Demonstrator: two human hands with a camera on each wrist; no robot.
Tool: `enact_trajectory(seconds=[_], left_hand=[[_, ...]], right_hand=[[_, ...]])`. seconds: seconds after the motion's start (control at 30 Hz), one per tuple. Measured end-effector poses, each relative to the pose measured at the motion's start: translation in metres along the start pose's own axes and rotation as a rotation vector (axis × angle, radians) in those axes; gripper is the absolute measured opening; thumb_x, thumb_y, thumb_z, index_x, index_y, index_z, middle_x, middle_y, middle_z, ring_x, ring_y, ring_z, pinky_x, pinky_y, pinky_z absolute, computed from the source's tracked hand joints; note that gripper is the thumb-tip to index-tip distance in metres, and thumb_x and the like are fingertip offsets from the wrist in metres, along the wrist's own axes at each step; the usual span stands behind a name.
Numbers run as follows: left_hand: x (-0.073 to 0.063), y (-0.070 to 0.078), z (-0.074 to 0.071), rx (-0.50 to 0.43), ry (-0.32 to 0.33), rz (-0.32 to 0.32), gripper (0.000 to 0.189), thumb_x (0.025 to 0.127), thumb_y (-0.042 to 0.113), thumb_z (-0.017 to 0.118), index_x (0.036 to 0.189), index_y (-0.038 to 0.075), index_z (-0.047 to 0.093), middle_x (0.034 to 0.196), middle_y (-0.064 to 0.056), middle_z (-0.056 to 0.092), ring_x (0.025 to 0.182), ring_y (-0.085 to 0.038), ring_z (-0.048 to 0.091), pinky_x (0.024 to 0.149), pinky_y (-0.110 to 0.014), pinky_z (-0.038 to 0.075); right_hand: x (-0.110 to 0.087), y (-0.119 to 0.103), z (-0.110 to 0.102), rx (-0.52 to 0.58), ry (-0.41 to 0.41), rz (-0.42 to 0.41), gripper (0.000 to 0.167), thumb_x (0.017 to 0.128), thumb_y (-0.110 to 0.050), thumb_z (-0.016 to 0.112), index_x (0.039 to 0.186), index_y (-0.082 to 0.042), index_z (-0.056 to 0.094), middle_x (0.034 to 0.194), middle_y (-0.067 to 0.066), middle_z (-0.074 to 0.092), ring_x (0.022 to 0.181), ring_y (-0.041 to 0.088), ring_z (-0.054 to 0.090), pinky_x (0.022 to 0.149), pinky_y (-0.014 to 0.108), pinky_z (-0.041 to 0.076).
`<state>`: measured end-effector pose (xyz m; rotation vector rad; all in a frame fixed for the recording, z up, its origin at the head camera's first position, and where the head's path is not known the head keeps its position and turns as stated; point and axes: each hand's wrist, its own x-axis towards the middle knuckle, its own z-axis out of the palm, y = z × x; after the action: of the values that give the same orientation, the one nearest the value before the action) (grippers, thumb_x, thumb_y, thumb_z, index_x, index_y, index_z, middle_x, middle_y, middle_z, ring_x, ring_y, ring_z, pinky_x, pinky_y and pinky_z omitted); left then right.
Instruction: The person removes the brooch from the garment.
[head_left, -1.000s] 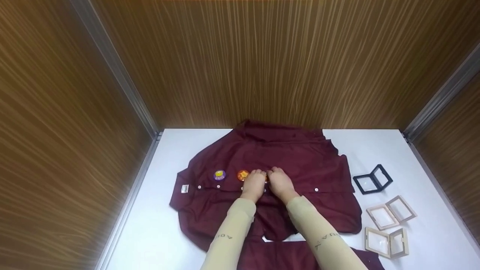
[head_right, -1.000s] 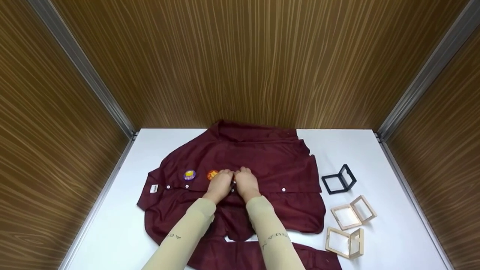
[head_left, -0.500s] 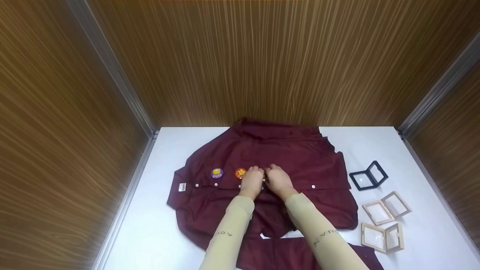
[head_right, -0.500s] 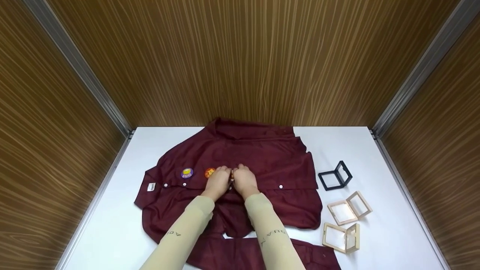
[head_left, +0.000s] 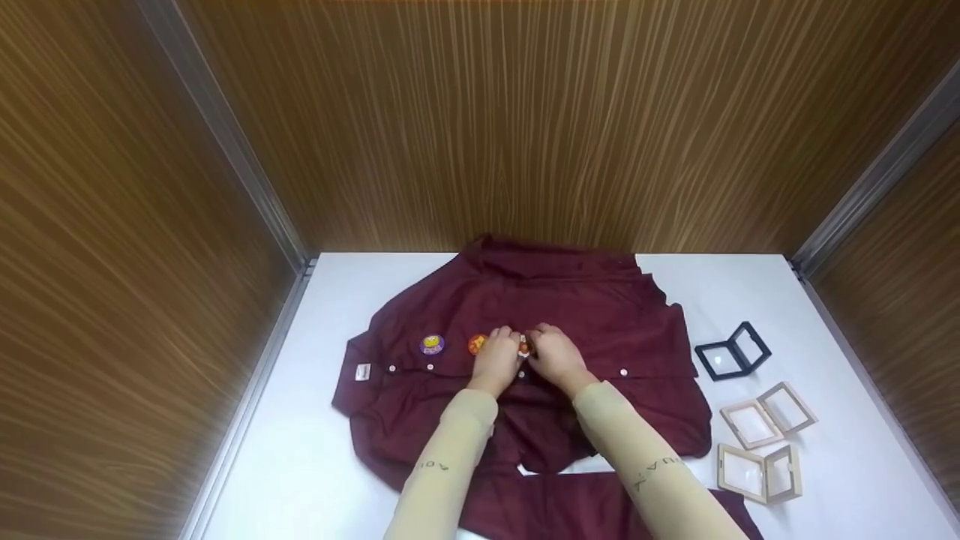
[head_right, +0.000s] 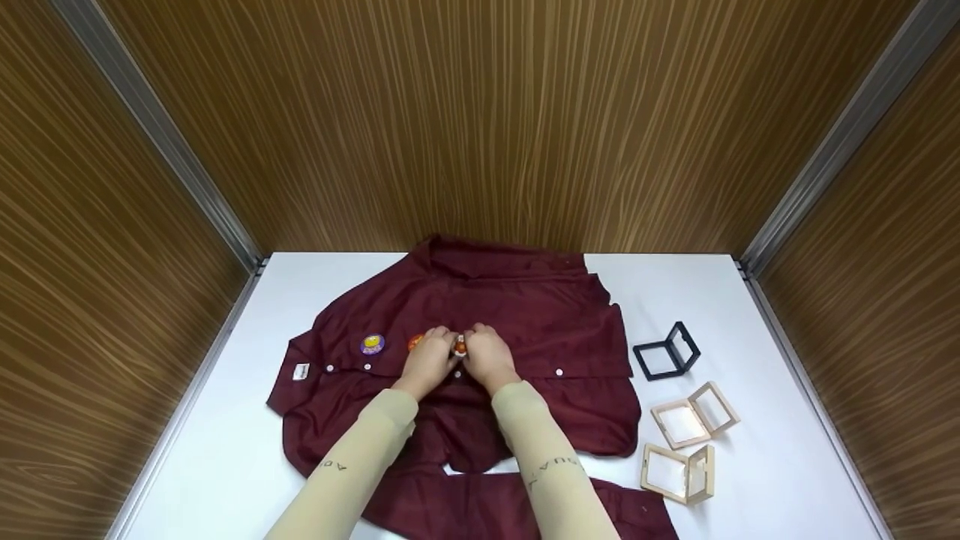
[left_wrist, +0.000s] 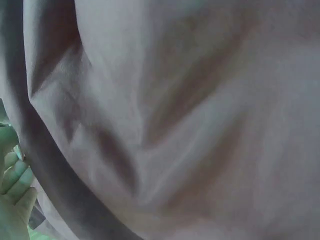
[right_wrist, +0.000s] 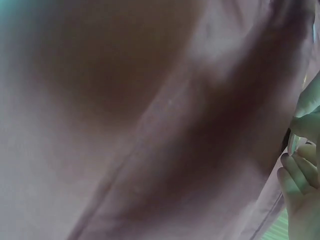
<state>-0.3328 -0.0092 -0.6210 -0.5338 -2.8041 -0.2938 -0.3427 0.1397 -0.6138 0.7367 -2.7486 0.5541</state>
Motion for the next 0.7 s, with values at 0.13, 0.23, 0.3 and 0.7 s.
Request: enact_trajectory(seconds=[0.13,0.23,0.3,0.7], left_hand=[[-0.001,-0.003,-0.003,-0.010,0.002,0.023,0.027,0.089,0.020,0.083,0.110,0.004,0.075,0.104,-0.010,0.072,0.101,-0.029,0.068,0.094,-0.037,0.058],[-0.001,-0.005,-0.005,-0.010,0.011,0.045,0.030,0.088,0.022,0.084,0.111,0.004,0.075,0.105,-0.010,0.072,0.102,-0.029,0.068,0.096,-0.037,0.058],[-0.001,-0.006,-0.005,-0.009,0.010,0.058,0.031,0.089,0.023,0.084,0.112,0.005,0.075,0.106,-0.010,0.072,0.103,-0.028,0.069,0.097,-0.037,0.057],[-0.003,-0.012,-0.016,-0.007,-0.009,0.112,0.031,0.094,0.028,0.079,0.116,0.006,0.076,0.108,-0.009,0.072,0.104,-0.028,0.068,0.092,-0.041,0.060]], right_hand=[[0.000,0.000,-0.003,0.014,0.001,-0.012,0.022,0.078,0.001,0.082,0.097,0.007,0.073,0.094,0.021,0.070,0.089,0.042,0.068,0.086,0.053,0.058],[0.000,0.000,-0.006,0.010,0.010,-0.030,0.023,0.078,0.000,0.083,0.097,0.007,0.072,0.094,0.020,0.070,0.088,0.041,0.068,0.086,0.053,0.058],[0.000,0.000,-0.008,0.008,0.013,-0.044,0.023,0.078,-0.001,0.083,0.097,0.007,0.072,0.093,0.019,0.070,0.088,0.040,0.068,0.086,0.052,0.058],[-0.006,-0.002,-0.016,0.038,0.007,-0.086,0.024,0.082,-0.002,0.078,0.103,0.007,0.073,0.098,0.018,0.072,0.093,0.038,0.069,0.090,0.049,0.058]])
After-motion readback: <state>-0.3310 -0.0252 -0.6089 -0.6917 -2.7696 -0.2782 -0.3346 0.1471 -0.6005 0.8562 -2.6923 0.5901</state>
